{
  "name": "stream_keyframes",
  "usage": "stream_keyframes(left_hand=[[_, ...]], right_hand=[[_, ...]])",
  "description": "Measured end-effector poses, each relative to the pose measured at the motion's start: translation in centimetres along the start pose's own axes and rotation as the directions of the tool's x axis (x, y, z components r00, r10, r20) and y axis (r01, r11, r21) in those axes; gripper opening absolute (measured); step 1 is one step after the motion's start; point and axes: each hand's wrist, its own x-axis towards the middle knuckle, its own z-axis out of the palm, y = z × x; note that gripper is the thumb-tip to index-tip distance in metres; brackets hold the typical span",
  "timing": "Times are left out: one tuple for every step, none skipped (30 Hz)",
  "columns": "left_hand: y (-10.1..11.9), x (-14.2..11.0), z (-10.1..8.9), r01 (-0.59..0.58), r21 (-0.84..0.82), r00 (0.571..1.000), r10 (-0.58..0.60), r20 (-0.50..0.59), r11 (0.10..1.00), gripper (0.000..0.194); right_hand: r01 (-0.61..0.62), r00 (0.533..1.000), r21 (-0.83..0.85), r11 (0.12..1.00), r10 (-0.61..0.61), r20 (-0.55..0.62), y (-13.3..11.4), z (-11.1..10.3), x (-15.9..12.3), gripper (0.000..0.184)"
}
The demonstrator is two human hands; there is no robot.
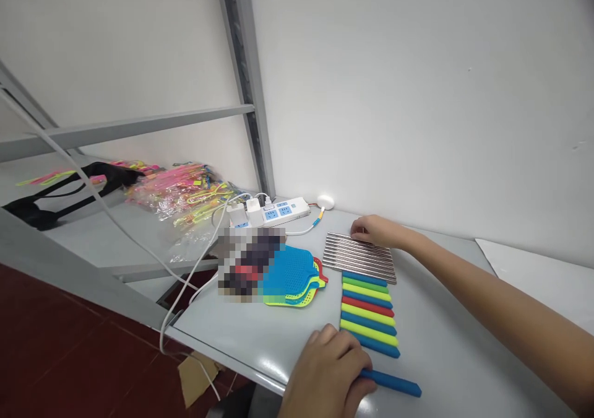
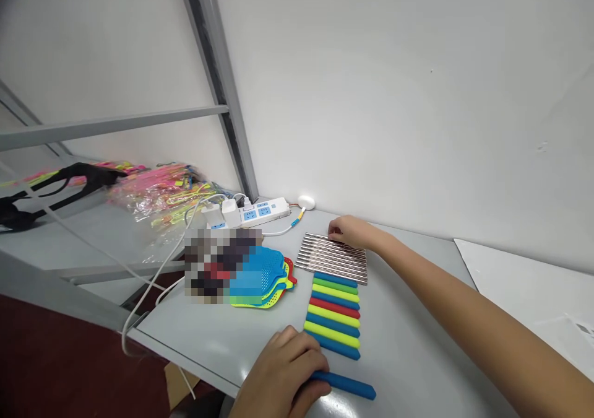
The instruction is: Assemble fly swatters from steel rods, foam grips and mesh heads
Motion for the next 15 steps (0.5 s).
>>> stream_keyframes(left_hand=[[0.0,0.0,0.0,-0.017,0.003,1.000,0.017,-0.001,1.000,0.009],[-0.1,0.0,0.0,-0.030,0.005,1.000,0.030,-0.002,1.000,0.009],[-0.1,0.0,0.0,-0.038,0.007,0.999,0.038,0.000,0.999,0.009],[0.0,0.0,0.0,-0.041,0.008,0.999,0.041,0.005,0.999,0.009],[0.1,0.0,-0.1,-0.037,0.009,0.999,0.037,0.011,0.999,0.009],[0.2,-0.1,-0.2,-0.027,0.008,1.000,0.027,0.017,1.000,0.008],[0.4,-0.1,-0.4,-0.011,0.007,1.000,0.010,0.025,1.000,0.008],[0.6,-0.1,-0.5,0.008,0.006,0.999,-0.008,0.036,1.000,0.008],[0.8,-0.2,-0.7,0.025,0.002,0.999,-0.025,0.048,1.000,0.007],[1.0,-0.2,-0.8,0.039,-0.005,0.998,-0.039,0.059,0.999,0.007],[1.1,-0.3,-0.9,0.050,-0.015,0.996,-0.049,0.069,0.999,0.007],[1.2,-0.4,-1.0,0.059,-0.027,0.996,-0.056,0.076,0.998,0.008],[1.3,-0.4,-1.0,0.065,-0.038,0.995,-0.062,0.078,0.997,0.008],[1.3,-0.5,-1.0,0.071,-0.048,0.995,-0.067,0.076,0.996,0.008],[1.4,-0.5,-1.0,0.076,-0.054,0.995,-0.072,0.074,0.996,0.008]], right_hand=[[-0.003,1.000,-0.006,1.000,0.003,0.008,-0.1,-0.1,0.0,0.020],[-0.007,1.000,-0.013,1.000,0.007,0.015,-0.1,-0.1,0.1,0.018],[-0.013,1.000,-0.020,1.000,0.013,0.020,-0.2,-0.2,0.1,0.017],[-0.020,0.999,-0.028,0.999,0.021,0.025,-0.3,-0.2,0.2,0.016],[-0.027,0.999,-0.036,0.999,0.028,0.030,-0.3,-0.2,0.2,0.015],[-0.033,0.999,-0.044,0.998,0.035,0.038,-0.3,-0.2,0.2,0.015],[-0.039,0.998,-0.051,0.998,0.041,0.048,-0.4,-0.2,0.2,0.017],[-0.043,0.997,-0.058,0.997,0.047,0.059,-0.4,-0.1,0.2,0.020],[-0.048,0.996,-0.064,0.997,0.052,0.069,-0.4,-0.1,0.2,0.024],[-0.053,0.996,-0.068,0.996,0.058,0.074,-0.5,-0.1,0.2,0.027],[-0.059,0.995,-0.072,0.996,0.065,0.073,-0.5,-0.1,0.1,0.029],[-0.069,0.995,-0.075,0.995,0.074,0.063,-0.6,-0.1,0.0,0.030],[-0.082,0.995,-0.078,0.994,0.085,0.043,-0.6,-0.1,-0.2,0.031],[-0.097,0.995,-0.081,0.992,0.098,0.015,-0.7,-0.2,-0.4,0.030],[-0.113,0.993,-0.084,0.990,0.112,-0.022,-0.9,-0.4,-0.7,0.029]])
